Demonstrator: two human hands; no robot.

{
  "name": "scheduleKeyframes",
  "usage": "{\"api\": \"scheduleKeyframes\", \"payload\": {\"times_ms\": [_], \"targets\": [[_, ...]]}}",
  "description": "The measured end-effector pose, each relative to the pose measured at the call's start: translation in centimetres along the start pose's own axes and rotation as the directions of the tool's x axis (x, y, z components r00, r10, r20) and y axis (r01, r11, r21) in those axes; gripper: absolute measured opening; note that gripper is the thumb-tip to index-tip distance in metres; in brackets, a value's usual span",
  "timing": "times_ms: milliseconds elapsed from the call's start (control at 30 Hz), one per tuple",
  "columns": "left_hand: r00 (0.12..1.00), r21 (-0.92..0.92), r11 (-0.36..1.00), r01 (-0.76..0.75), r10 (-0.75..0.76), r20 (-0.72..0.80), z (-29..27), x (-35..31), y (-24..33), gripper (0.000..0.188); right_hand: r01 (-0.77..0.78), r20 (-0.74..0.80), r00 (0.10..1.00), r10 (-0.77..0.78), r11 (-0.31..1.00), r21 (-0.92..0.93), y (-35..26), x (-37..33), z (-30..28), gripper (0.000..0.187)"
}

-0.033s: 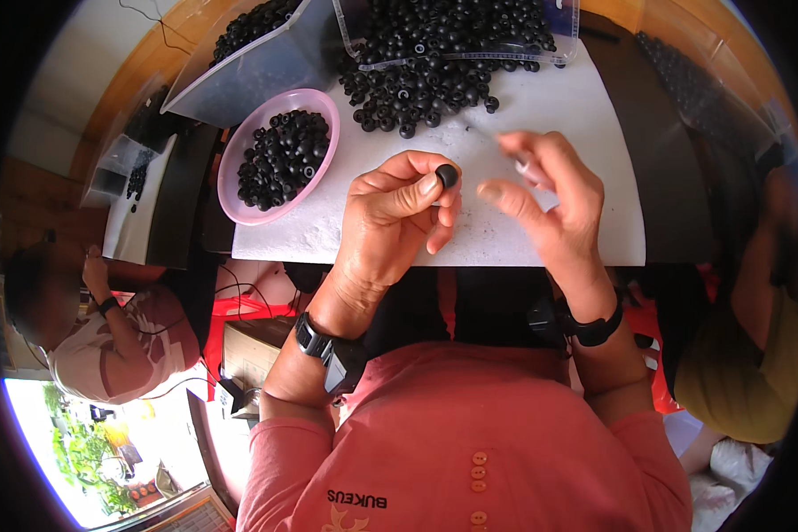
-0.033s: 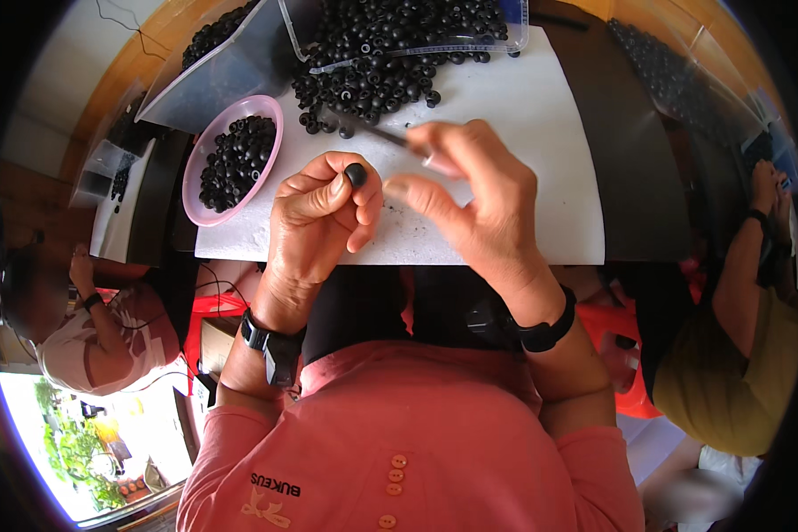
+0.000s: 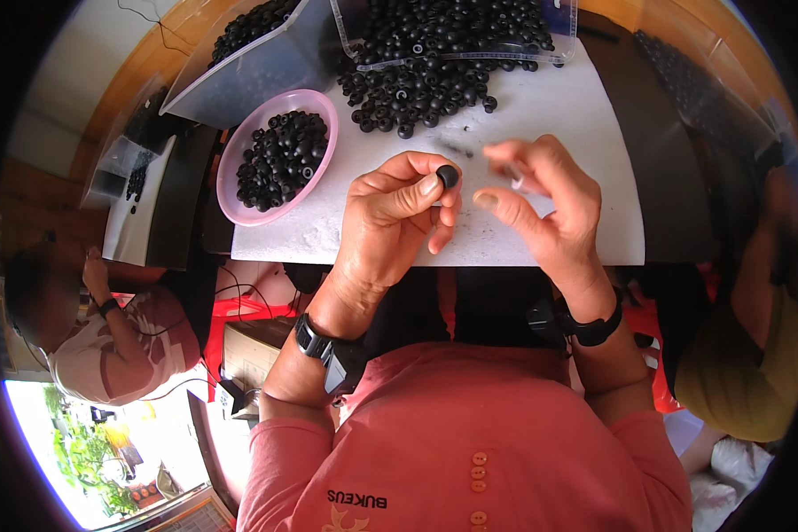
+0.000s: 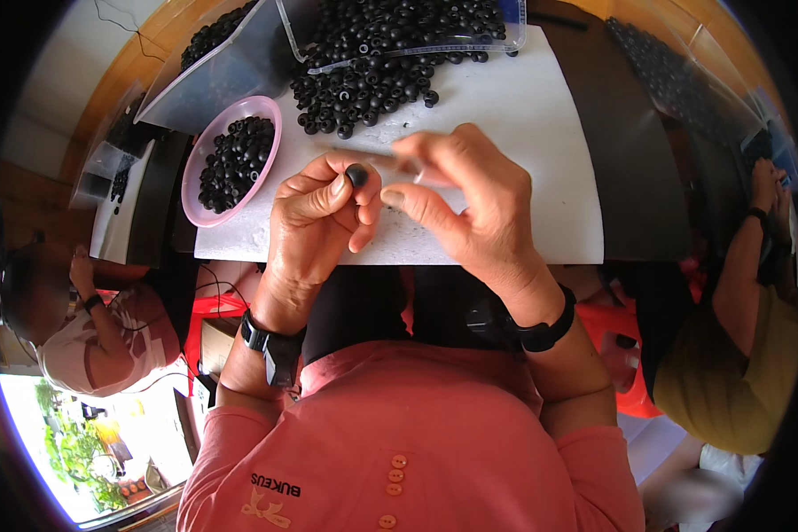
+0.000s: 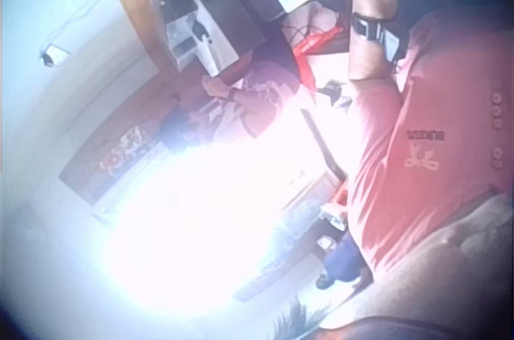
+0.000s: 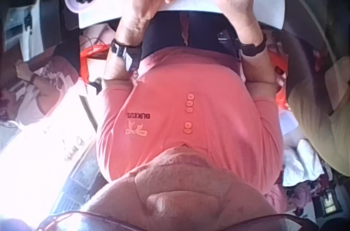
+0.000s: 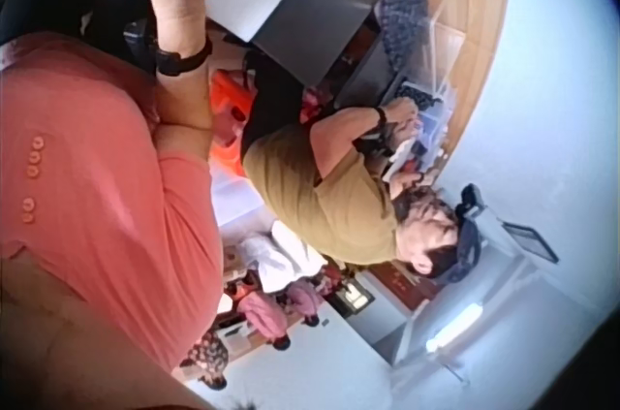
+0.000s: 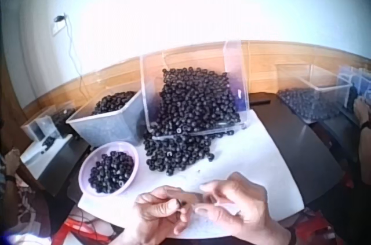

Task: Trimming excess material from small black rubber components using a small knife.

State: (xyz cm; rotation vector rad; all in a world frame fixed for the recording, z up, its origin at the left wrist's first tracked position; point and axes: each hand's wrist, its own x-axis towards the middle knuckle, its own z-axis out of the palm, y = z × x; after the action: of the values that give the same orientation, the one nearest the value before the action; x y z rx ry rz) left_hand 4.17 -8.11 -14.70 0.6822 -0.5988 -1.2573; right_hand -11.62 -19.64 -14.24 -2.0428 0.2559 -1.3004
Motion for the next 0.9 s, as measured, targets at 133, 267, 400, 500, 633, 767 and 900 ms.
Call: {"api": "scheduleKeyframes", "payload": {"times_ms": [133,267,400,500,633,767,900], "targets": [[0.992,0.092,0.996,0.019,-0.007,-0.123,1.1,0.1,-0.5,0.02,0.135,0.091,0.986,-0.136,0.991,0.025,0.7,-0.2,-0.1,0.027],[0.995,0.037,0.999,0.002,0.001,-0.103,1.3,0.5,-0.9,0.021,0.181,0.073,0.981,-0.181,0.983,0.002,0.6,-0.2,0.2,0.03],[0.993,0.193,0.981,0.027,-0.005,-0.117,2.0,0.1,-0.6,0.021,0.214,0.138,0.97,-0.201,0.972,-0.092,0.3,-0.1,0.6,0.039],[0.989,0.312,0.95,0.012,0.035,-0.147,2.3,-0.6,-0.4,0.017,0.181,0.154,0.974,-0.164,0.978,-0.107,0.0,-0.1,0.4,0.042],[0.916,0.689,0.721,-0.071,0.321,-0.242,0.9,-1.1,3.6,0.015,-0.208,-0.041,0.976,0.216,0.968,0.141,0.6,-1.0,-0.7,0.025],[0.798,0.924,0.383,-0.01,0.56,-0.223,-3.2,-1.2,9.4,0.014,-0.338,-0.16,0.883,0.441,0.835,0.434,0.8,-0.8,-1.5,0.02],[0.835,0.949,-0.313,-0.021,0.516,0.189,-5.3,0.8,10.2,0.028,-0.33,-0.169,0.863,0.476,0.785,0.525,0.7,-0.6,-1.8,0.027]]}}
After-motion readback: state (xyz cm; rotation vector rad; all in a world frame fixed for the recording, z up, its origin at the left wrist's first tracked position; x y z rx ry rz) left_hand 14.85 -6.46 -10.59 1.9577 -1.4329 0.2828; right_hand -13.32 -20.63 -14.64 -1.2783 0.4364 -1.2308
